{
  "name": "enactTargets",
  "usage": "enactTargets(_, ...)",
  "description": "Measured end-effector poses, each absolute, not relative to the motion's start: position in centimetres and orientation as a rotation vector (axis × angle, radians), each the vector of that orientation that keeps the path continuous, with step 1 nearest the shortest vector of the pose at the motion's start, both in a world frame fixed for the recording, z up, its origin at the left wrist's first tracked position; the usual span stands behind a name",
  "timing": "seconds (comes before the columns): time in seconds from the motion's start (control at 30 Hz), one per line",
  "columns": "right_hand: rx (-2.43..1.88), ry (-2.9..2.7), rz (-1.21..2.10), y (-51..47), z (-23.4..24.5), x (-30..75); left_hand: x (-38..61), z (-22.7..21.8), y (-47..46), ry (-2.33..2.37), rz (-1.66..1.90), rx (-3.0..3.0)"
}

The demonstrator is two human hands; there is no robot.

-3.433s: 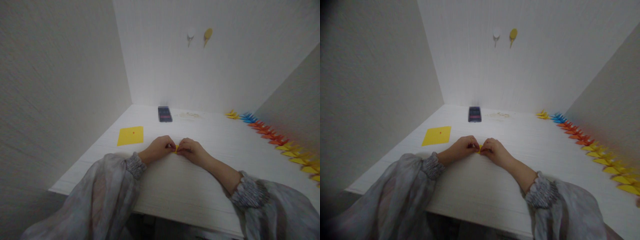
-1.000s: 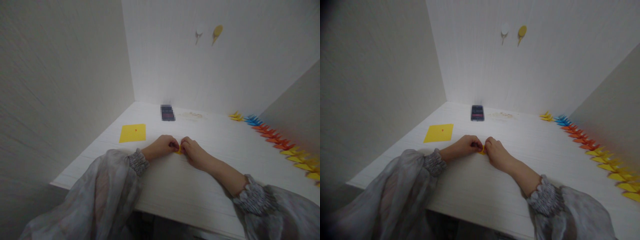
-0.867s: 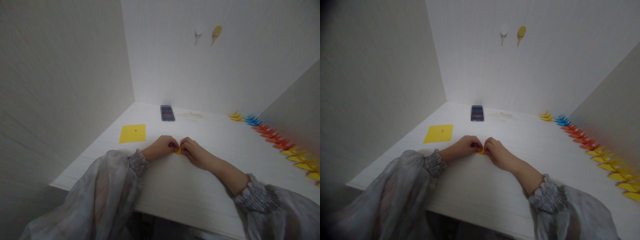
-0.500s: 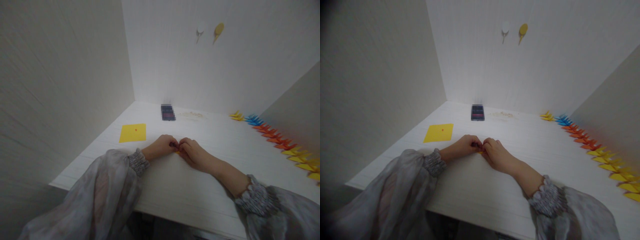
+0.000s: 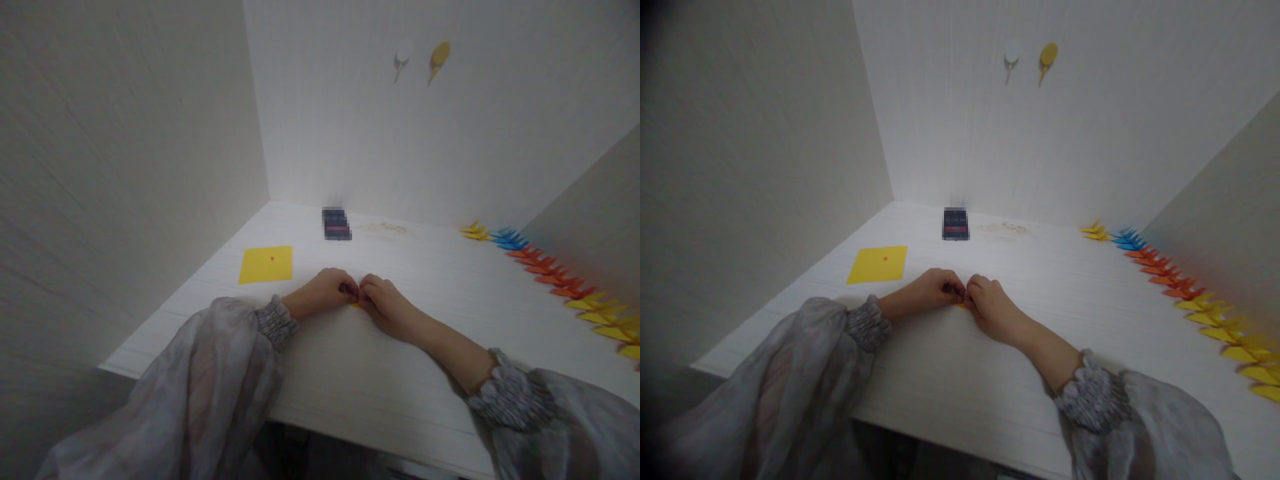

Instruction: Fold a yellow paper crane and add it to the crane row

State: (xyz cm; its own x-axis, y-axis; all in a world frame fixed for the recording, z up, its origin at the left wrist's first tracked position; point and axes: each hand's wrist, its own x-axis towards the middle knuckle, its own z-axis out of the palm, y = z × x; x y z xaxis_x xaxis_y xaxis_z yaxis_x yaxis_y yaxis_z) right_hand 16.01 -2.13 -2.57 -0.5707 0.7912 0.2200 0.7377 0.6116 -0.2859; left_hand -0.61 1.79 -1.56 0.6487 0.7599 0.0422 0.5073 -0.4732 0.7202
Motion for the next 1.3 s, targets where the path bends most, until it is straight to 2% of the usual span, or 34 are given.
enactTargets(0.43,-1.156,-2.521,0.212,-1.97,-2.65,16.52,-0.76,-1.89,2.0,0.959,0.496,2.178)
enactTargets(1.1,-1.511,-2.57,-0.011,-1.74,-2.48,16.02,-0.92,-1.84,2.3,0.931,0.44,2.265)
enactTargets(1.3,-1.533,-2.521,0.075,-1.52,-2.44,15.88,-0.97,-1.48,1.87,0.955,0.458,2.219)
